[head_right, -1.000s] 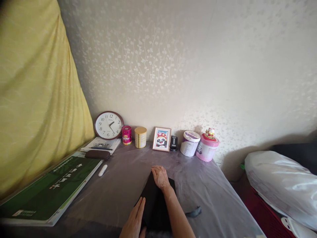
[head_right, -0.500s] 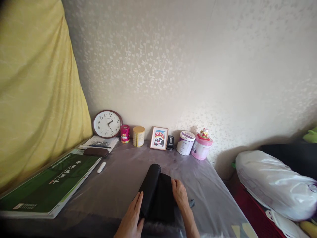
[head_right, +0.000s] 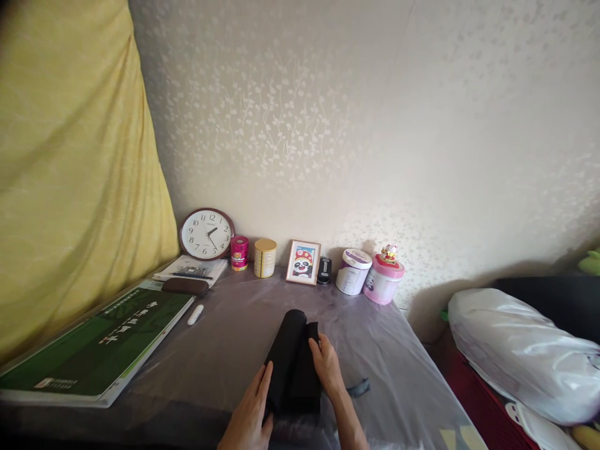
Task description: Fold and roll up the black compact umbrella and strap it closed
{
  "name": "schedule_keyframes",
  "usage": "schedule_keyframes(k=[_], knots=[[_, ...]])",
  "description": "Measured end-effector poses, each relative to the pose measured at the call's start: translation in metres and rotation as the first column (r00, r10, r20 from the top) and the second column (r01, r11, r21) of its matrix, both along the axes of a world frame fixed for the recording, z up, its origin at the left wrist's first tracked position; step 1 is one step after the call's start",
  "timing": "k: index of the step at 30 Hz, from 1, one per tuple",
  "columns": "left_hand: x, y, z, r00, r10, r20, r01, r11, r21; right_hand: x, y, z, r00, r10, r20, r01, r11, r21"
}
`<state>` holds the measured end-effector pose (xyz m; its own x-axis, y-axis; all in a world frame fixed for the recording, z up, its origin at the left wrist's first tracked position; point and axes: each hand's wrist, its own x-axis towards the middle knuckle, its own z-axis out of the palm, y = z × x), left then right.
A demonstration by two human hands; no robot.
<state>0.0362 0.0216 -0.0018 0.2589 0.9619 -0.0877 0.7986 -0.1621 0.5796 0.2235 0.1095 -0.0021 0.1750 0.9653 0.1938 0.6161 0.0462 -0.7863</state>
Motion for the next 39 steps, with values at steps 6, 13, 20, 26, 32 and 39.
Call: schedule_keyframes(k=[6,13,20,26,32,39], knots=[[0.003,0.001,0.004,0.999,0.019,-0.047,-0.022,0.998,-0.059,-0.034,0.013,0.013,0.994,0.046,-0.102,-0.04,0.997,0.06],[0.002,0.002,0.007,0.999,0.025,-0.048,-0.028,0.997,-0.076,-0.058,0.028,0.009,0.998,0.056,0.013,-0.056,0.998,-0.002],[0.001,0.007,-0.005,0.999,0.023,-0.041,-0.024,0.999,-0.03,-0.069,0.036,0.005,0.981,0.193,-0.022,-0.194,0.962,-0.193],[-0.003,0.007,-0.029,0.999,0.034,-0.041,-0.035,0.999,-0.015,-0.072,0.025,0.018,0.941,0.337,-0.03,-0.335,0.916,-0.22],[-0.01,0.001,-0.046,0.981,0.192,-0.026,-0.169,0.913,0.371,-0.078,0.009,0.035,0.908,0.408,0.097,-0.385,0.903,-0.19],[-0.003,0.009,-0.04,0.989,0.019,-0.149,0.05,0.893,0.448,-0.08,0.001,0.035,0.886,0.423,0.188,-0.393,0.902,-0.179]])
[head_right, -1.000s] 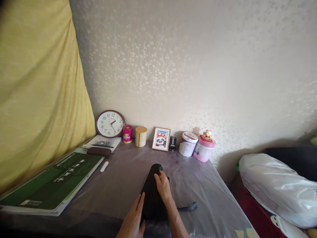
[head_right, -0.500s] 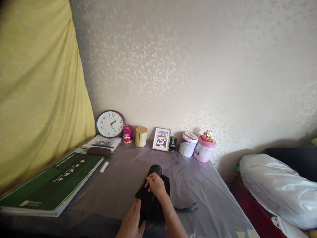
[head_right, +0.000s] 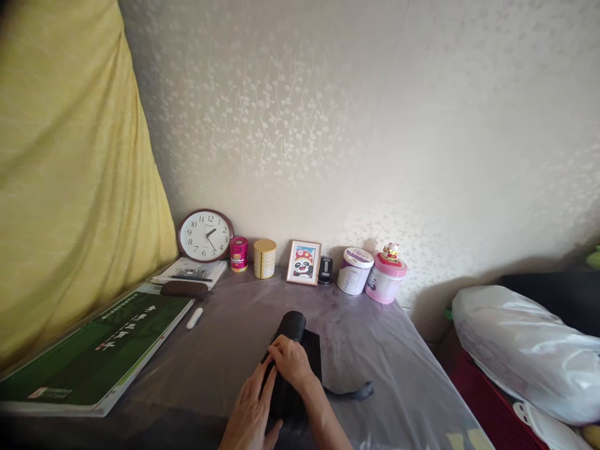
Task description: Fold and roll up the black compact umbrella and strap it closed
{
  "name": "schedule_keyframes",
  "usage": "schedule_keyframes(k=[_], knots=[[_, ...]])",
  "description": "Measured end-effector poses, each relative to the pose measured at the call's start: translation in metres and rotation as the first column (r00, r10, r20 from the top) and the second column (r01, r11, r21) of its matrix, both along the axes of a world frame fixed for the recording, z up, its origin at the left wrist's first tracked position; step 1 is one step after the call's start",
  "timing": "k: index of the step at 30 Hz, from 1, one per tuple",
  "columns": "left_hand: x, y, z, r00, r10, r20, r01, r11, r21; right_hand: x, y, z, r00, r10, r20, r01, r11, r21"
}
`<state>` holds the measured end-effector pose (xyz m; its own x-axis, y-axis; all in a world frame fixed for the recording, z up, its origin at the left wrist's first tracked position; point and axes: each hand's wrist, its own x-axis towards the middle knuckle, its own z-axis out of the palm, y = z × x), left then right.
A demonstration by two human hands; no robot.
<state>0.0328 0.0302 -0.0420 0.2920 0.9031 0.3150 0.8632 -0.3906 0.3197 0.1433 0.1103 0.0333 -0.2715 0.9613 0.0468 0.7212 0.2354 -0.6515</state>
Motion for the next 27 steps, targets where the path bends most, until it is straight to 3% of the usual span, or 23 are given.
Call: schedule_keyframes(k=[5,10,16,23,27], knots=[[0.012,0.002,-0.002,0.995,0.064,-0.077,-0.076,0.983,-0.168,0.005,-0.014,-0.004,0.998,0.064,0.025,-0.067,0.985,0.161],[0.013,0.002,0.003,0.993,0.075,-0.089,-0.099,0.945,-0.312,0.017,-0.021,-0.016,0.988,0.157,0.005,-0.147,0.908,0.392],[0.008,0.003,0.009,0.997,0.072,-0.024,-0.076,0.902,-0.425,0.023,0.005,-0.03,0.986,0.159,0.053,-0.167,0.921,0.352],[0.009,0.002,0.042,0.994,0.108,0.005,-0.086,0.818,-0.568,0.025,0.05,-0.035,0.993,0.092,0.067,-0.109,0.938,0.33],[0.01,0.0,0.034,0.991,0.137,-0.002,-0.116,0.829,-0.547,0.027,0.07,-0.035,1.0,-0.004,-0.003,0.004,0.957,0.291]])
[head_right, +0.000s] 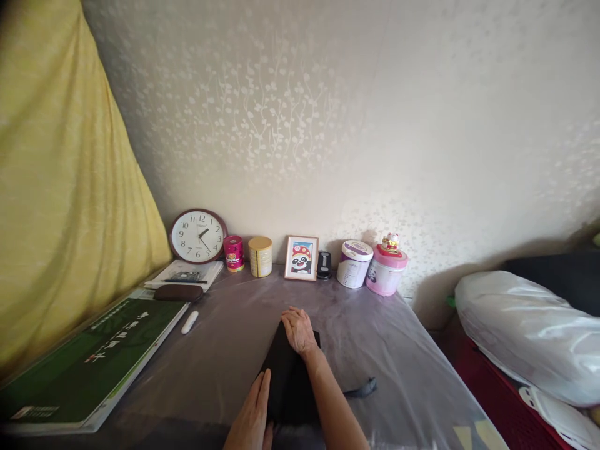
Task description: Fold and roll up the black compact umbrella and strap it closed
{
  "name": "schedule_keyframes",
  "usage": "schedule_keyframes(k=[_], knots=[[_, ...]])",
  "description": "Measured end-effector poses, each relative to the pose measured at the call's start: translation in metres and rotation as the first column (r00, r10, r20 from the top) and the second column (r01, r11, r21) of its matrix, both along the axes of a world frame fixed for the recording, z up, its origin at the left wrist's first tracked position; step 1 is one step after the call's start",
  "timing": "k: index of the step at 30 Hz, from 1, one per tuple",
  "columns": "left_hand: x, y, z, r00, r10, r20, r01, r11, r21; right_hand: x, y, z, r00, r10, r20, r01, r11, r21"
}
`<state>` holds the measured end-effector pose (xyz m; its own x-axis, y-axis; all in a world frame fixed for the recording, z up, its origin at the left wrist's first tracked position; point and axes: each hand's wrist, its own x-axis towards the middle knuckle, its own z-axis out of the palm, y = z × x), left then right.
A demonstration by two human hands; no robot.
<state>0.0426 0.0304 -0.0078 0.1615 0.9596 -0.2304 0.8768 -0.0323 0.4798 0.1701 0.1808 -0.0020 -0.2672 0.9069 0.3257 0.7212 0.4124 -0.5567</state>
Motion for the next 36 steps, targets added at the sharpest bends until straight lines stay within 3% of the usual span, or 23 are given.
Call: schedule_keyframes(k=[5,10,13,17,22,29,36], knots=[[-0.005,-0.003,-0.018,0.994,-0.029,0.102,0.017,0.993,0.119,0.023,0.008,0.003,0.951,-0.289,-0.105,0.278,0.954,-0.113],[-0.007,-0.006,-0.013,0.979,-0.028,0.203,0.001,0.991,0.134,0.072,-0.014,-0.003,0.846,-0.509,-0.157,0.461,0.848,-0.261],[-0.008,-0.006,-0.012,0.971,-0.023,0.239,-0.015,0.988,0.155,0.087,-0.035,-0.012,0.816,-0.544,-0.194,0.44,0.803,-0.401],[-0.007,-0.006,-0.016,0.962,-0.01,0.274,-0.04,0.983,0.177,0.082,-0.058,-0.019,0.81,-0.54,-0.229,0.376,0.778,-0.504],[-0.006,-0.005,-0.019,0.958,-0.012,0.287,-0.046,0.98,0.192,0.064,-0.07,-0.01,0.819,-0.522,-0.237,0.357,0.788,-0.502],[-0.006,-0.007,-0.013,0.965,-0.007,0.261,-0.041,0.983,0.179,0.041,-0.065,-0.004,0.819,-0.511,-0.259,0.319,0.783,-0.534],[-0.005,-0.008,-0.01,0.965,-0.006,0.26,-0.039,0.985,0.169,0.032,-0.061,0.007,0.798,-0.47,-0.377,0.252,0.829,-0.5]])
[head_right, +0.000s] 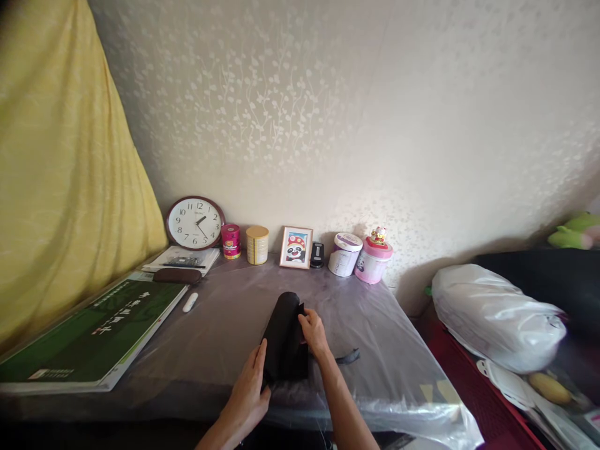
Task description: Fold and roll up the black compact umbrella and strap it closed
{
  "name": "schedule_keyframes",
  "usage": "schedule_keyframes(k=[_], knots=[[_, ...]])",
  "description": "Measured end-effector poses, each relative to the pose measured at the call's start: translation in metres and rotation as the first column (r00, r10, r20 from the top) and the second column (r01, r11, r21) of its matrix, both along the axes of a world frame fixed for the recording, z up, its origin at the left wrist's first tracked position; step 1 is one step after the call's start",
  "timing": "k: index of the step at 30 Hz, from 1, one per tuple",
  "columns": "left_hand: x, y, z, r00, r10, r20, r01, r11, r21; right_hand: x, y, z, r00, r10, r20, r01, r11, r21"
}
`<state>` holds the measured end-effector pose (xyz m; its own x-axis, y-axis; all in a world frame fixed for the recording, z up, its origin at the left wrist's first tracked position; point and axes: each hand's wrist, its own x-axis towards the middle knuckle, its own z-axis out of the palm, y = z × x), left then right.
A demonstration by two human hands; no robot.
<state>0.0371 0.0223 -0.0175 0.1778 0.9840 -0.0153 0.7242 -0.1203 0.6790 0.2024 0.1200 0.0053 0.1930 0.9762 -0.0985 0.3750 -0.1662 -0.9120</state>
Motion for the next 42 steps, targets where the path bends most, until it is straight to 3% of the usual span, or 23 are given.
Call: schedule_keyframes(k=[8,20,25,29,32,38,42], knots=[[0.001,0.0,0.0,0.999,0.007,-0.048,-0.006,1.0,0.005,-0.03,0.008,0.009,0.998,0.047,-0.03,-0.045,0.998,0.049],[-0.007,0.003,0.006,0.995,-0.018,-0.097,0.02,0.999,0.028,-0.05,0.008,0.002,0.975,0.091,0.205,-0.123,0.981,0.149],[-0.009,0.003,-0.007,0.987,-0.012,-0.161,0.02,0.999,0.043,-0.06,-0.008,0.005,0.883,0.203,0.423,-0.348,0.888,0.3],[-0.009,0.0,-0.013,0.996,0.015,-0.092,-0.004,0.993,0.118,-0.064,-0.016,0.01,0.82,0.27,0.505,-0.444,0.856,0.265],[-0.009,-0.003,-0.009,0.999,0.023,-0.027,-0.017,0.98,0.2,-0.065,-0.016,0.012,0.804,0.283,0.523,-0.458,0.856,0.239],[-0.006,-0.003,0.01,0.956,-0.013,-0.293,0.019,1.0,0.017,-0.061,-0.021,0.013,0.82,0.319,0.475,-0.489,0.822,0.293],[-0.005,0.0,0.012,0.934,-0.041,-0.356,0.039,0.999,-0.012,-0.053,-0.028,0.007,0.806,0.282,0.52,-0.538,0.714,0.448]])
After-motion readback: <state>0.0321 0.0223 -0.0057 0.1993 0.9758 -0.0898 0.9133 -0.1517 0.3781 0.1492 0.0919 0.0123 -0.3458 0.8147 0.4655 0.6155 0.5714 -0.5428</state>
